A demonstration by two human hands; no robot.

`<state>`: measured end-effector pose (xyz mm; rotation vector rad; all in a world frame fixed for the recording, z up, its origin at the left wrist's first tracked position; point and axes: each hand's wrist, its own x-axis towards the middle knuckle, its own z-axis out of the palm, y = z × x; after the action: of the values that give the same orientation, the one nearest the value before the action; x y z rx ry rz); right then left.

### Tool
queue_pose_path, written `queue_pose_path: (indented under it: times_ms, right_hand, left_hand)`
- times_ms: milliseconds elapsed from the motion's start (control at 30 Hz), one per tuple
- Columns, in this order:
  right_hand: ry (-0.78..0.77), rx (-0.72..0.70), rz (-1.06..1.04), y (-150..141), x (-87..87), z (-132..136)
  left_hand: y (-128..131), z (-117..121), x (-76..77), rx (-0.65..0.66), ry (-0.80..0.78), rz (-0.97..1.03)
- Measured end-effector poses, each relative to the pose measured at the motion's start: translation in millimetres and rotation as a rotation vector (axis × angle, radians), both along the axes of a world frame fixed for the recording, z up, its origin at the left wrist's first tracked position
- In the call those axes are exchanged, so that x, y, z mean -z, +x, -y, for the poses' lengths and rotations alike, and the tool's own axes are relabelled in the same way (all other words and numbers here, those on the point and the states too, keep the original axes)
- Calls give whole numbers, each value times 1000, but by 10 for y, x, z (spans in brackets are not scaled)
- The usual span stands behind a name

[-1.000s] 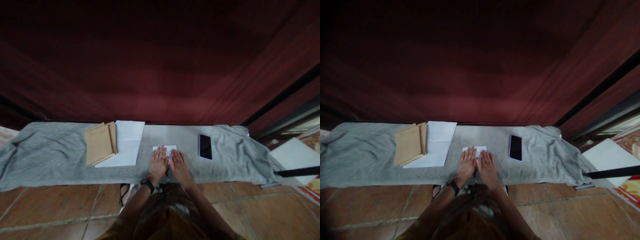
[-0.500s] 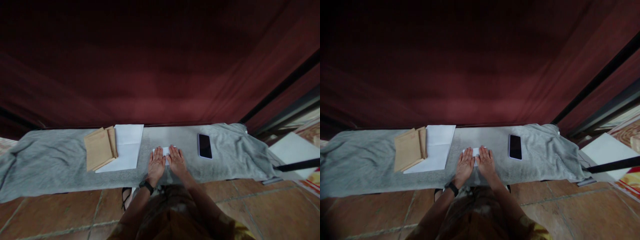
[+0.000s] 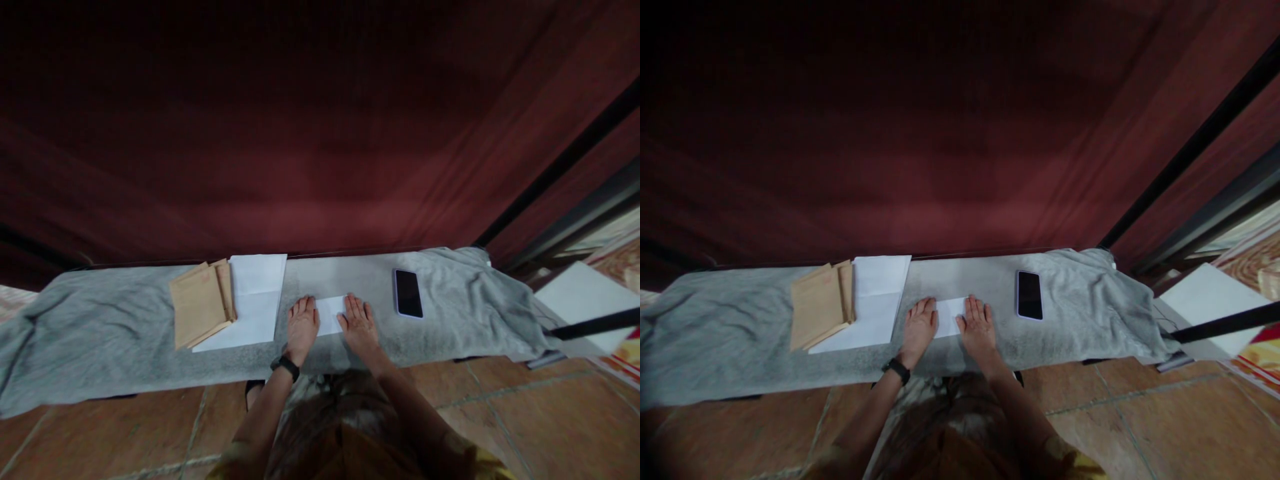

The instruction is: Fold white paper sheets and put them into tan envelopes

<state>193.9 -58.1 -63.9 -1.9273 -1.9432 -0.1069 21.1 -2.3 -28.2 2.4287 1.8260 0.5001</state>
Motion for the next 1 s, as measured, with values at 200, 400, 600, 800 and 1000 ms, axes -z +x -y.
queue_pose_path:
  times_ms: [200,400,600,800,1000]
  right_hand:
    - [17,-23,-45,45,-17,6]
    - [111,-50,-187,13,-72,113]
    - [48,-221,-245,-471,-372,359]
    - [50,-202,-325,-494,-683,368]
    - [69,-81,-859,-151,-734,186]
  left_hand:
    - [19,-138,-171,-76,-166,446]
    - [-110,-153,-242,-204,-274,720]
    - [-89,36,-387,-305,-252,951]
    - [100,311,-617,-175,-338,1262]
    - [-45,295,-410,-313,-302,1306]
